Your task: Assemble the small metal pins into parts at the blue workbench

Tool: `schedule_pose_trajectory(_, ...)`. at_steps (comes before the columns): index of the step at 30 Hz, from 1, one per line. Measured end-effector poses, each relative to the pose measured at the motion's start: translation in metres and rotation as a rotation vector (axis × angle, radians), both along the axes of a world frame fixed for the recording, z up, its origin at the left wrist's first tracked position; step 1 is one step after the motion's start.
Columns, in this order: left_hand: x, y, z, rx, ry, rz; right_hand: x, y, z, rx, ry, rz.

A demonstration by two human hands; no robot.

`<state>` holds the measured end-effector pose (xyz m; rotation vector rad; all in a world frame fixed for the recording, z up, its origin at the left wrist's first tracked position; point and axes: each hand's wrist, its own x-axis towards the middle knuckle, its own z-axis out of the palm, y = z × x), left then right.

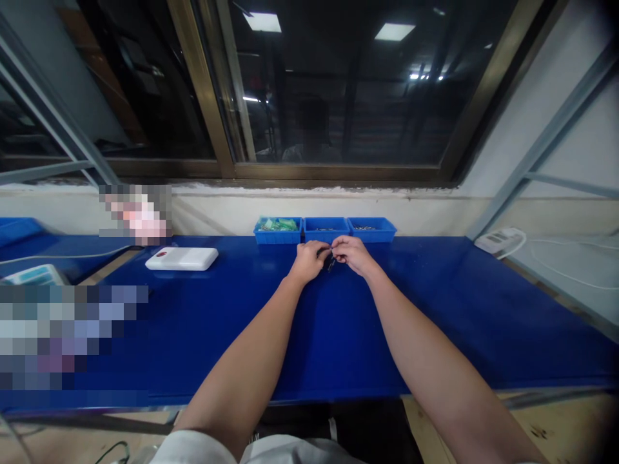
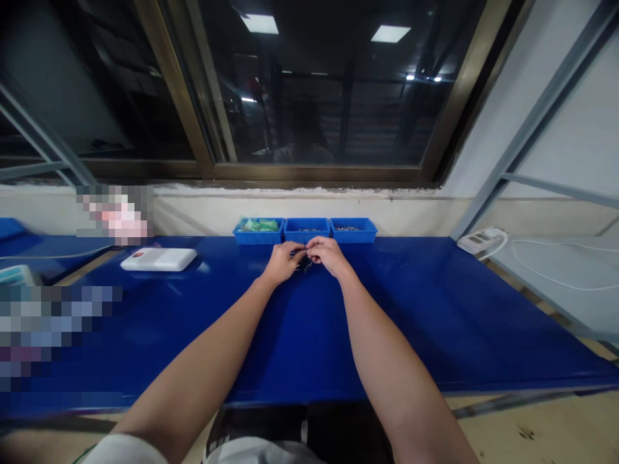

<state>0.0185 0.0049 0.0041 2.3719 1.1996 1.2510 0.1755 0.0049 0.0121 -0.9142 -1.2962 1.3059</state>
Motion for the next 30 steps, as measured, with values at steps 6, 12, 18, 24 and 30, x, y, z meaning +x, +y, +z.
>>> schedule_pose_trajectory(6,-0.009,0.009,-0.006,-0.094,-0.19,0.193,0.012,0.006,-0.002,0.02,-0.251,-0.13)
schedule_pose_trajectory(12,-0.011,0.011,-0.007,-0.152,-0.092,0.315,0.011,0.012,0.002,0.206,-0.398,-0.24)
schedule_pose_trajectory(18,-0.009,0.012,-0.009,-0.187,-0.016,0.307,0.004,0.019,0.006,0.196,-0.253,-0.131)
schedule_pose_trajectory(24,-0.007,0.011,-0.011,-0.171,0.172,0.22,0.005,0.019,-0.016,0.265,-0.649,-0.347)
schedule_pose_trajectory(30,-0.005,0.004,-0.012,-0.122,0.376,0.14,-0.004,0.013,-0.027,0.36,-1.011,-0.415)
